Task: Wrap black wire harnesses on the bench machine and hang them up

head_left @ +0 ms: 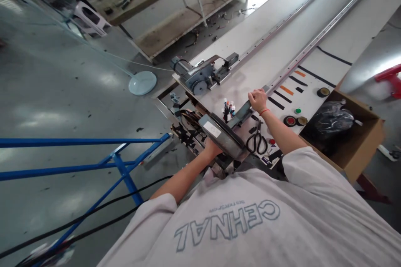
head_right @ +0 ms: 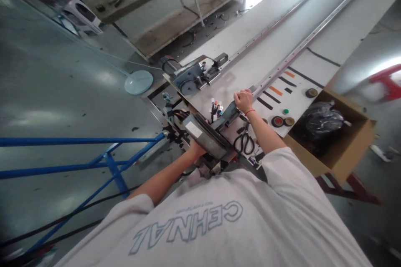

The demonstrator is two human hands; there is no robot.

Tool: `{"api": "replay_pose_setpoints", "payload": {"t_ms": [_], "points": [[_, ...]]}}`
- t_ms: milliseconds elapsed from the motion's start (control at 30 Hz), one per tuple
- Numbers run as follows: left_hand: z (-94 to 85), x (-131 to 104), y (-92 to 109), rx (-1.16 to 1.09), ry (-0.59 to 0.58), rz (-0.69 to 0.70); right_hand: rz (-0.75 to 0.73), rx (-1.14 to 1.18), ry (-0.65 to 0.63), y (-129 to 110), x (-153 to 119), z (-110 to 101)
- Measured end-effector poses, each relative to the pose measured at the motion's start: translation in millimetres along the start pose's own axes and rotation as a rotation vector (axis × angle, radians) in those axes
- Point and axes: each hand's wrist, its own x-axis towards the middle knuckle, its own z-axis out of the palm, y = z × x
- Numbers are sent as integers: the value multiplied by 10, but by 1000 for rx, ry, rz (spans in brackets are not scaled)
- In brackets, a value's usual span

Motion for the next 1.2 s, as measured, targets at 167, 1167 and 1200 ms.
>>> {"api": "replay_pose_setpoints", "payload": {"t_ms": [167, 1167, 1200], "points": [[-61, -55, 101, 282, -40, 65, -121, -29, 102, -157, -263, -273], [-851, -1901, -849, 235, -53, -390, 856, -427, -63, 845, -1093, -709], [-882, -1964, -914, 225, -57, -415, 822, -362, -3, 827, -1089, -737]]}}
